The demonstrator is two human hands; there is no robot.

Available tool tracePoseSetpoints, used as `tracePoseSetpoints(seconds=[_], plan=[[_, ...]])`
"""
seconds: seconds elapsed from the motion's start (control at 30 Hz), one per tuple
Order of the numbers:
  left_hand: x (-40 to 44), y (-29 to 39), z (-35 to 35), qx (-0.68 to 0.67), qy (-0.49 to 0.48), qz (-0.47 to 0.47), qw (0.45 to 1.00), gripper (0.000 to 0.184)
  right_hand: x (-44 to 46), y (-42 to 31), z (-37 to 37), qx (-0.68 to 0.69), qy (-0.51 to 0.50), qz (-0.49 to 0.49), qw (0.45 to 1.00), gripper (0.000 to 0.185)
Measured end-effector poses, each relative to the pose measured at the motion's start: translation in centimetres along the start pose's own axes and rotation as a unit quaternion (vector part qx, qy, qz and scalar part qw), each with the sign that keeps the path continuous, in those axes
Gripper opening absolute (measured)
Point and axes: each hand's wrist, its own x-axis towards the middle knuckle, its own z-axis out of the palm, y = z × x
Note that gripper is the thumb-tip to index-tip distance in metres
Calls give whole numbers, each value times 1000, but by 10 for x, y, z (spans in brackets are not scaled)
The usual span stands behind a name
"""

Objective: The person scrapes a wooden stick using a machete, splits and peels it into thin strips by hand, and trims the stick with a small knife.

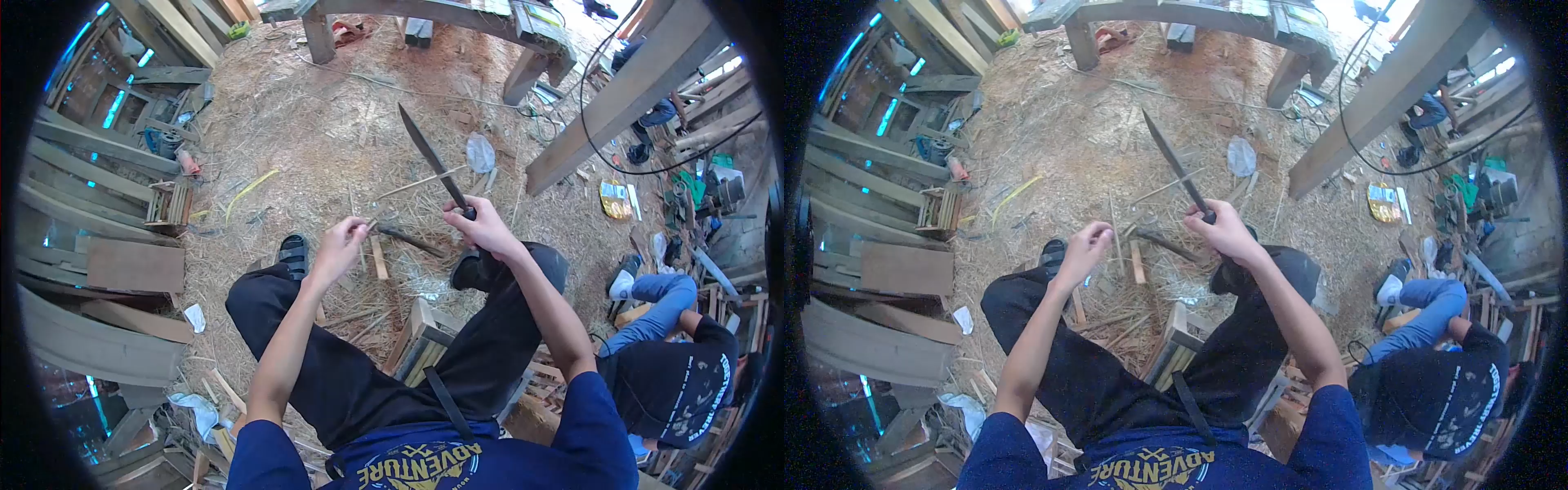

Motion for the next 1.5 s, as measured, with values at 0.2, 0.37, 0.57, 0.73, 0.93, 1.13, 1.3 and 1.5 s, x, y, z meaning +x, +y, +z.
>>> tracePoseSetpoints(seconds=[0.2, 0.37, 0.57, 0.73, 0.93, 1.13, 1.3, 1.5], plan=[[3, 24, -17, 232, 111, 216, 942, 48, -3, -25, 26, 209, -104, 121, 965, 23], [9, 9, -24, 139, -15, 42, 989, 44, 9, -16, 28, 260, -180, 122, 941, 28], [0, 23, -35, 199, 77, 4, 977, 44, 19, -34, 51, 151, -127, 92, 976, 33], [-6, -1, -27, 222, 83, -18, 971, 46, 33, 12, 81, -6, -6, 73, 997, 31], [-4, -1, -33, 220, 107, -7, 970, 45, 53, 17, 90, 17, 24, 55, 998, 27], [-6, 7, -38, 244, 115, -43, 962, 50, 41, 2, 98, 92, 12, 67, 993, 24], [-4, 12, -36, 238, 96, -72, 964, 52, 39, 19, 96, 148, 1, 85, 985, 19], [-2, 3, -28, 197, 74, -103, 972, 54, 24, 8, 98, 319, -59, 166, 931, 19]])
